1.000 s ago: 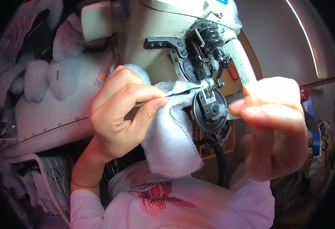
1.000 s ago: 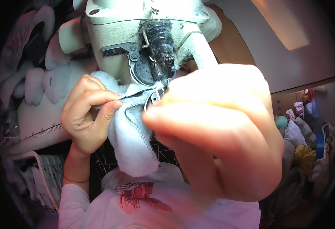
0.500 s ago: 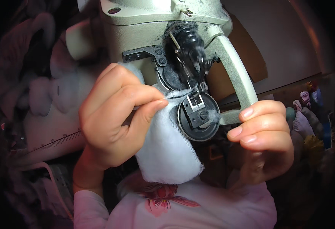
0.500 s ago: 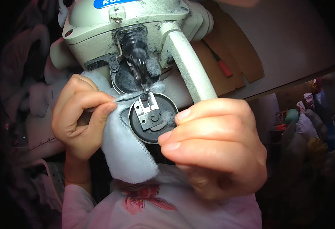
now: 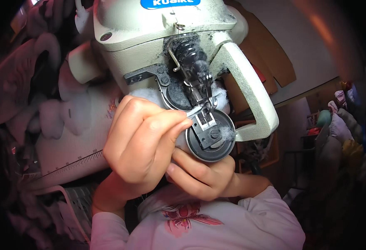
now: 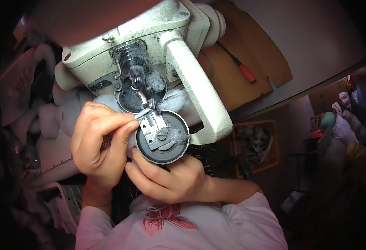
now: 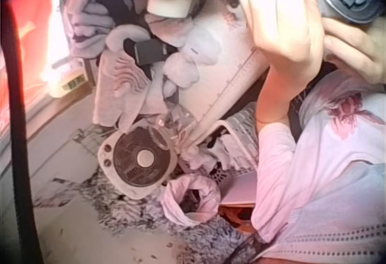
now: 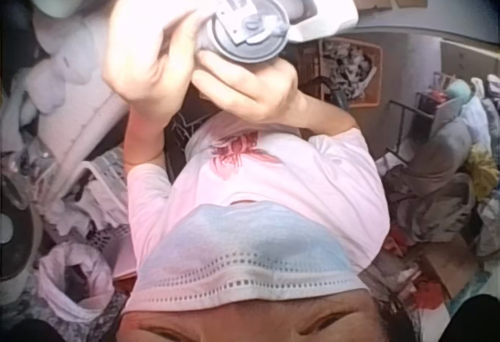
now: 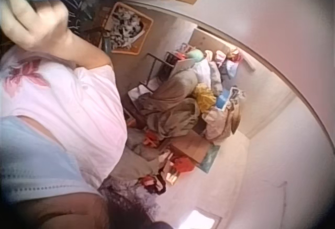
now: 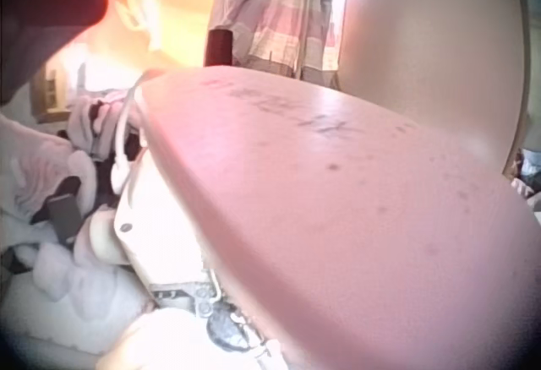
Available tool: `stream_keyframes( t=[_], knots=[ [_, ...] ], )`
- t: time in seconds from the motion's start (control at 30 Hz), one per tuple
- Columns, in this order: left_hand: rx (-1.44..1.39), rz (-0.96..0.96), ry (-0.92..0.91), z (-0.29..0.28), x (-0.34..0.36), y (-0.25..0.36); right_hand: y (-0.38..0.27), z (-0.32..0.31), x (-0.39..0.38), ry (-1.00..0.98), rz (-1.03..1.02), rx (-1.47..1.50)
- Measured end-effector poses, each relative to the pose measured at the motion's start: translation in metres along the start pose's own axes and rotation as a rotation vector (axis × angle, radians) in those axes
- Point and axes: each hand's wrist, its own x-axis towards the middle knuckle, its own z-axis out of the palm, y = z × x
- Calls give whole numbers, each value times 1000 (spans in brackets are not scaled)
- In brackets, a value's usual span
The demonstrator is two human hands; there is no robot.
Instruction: The person sews pieces of plush fabric together using a sewing machine, repeatedly aligning and feeding the edges of the material through the machine.
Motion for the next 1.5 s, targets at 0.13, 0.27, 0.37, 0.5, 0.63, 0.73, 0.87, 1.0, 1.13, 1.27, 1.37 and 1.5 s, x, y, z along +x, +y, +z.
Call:
stream_keyframes(
  t=[0.13,0.27,0.37,0.5,0.63,0.73,0.87,1.0,1.13,1.27,1.37,1.5],
  knots=[
    [175,-67,94,-4,-6,14,19,15,-28,-233,-3,-38],
    [180,-73,76,-2,-4,15,31,33,-54,-213,175,135],
    [183,-56,52,1,1,19,37,46,-67,-287,212,246],
    [165,-76,60,6,1,20,41,54,-67,-319,565,688],
    [144,-113,51,7,0,21,52,46,-70,-21,948,1303],
    [119,-127,55,8,-4,18,58,29,-61,-98,930,1134],
    [150,-98,77,13,-6,21,63,17,-76,-206,844,676],
    [151,-114,113,17,-9,20,37,29,-70,430,296,149],
    [56,-199,103,7,-18,19,17,42,-38,313,-91,-95],
    [48,-360,184,3,-22,16,30,49,-31,-175,43,-4],
    [-89,-358,91,2,-29,-7,51,60,-66,-268,342,377],
    [-324,-385,27,11,-44,-21,75,43,-95,-104,587,796]
  ],
)
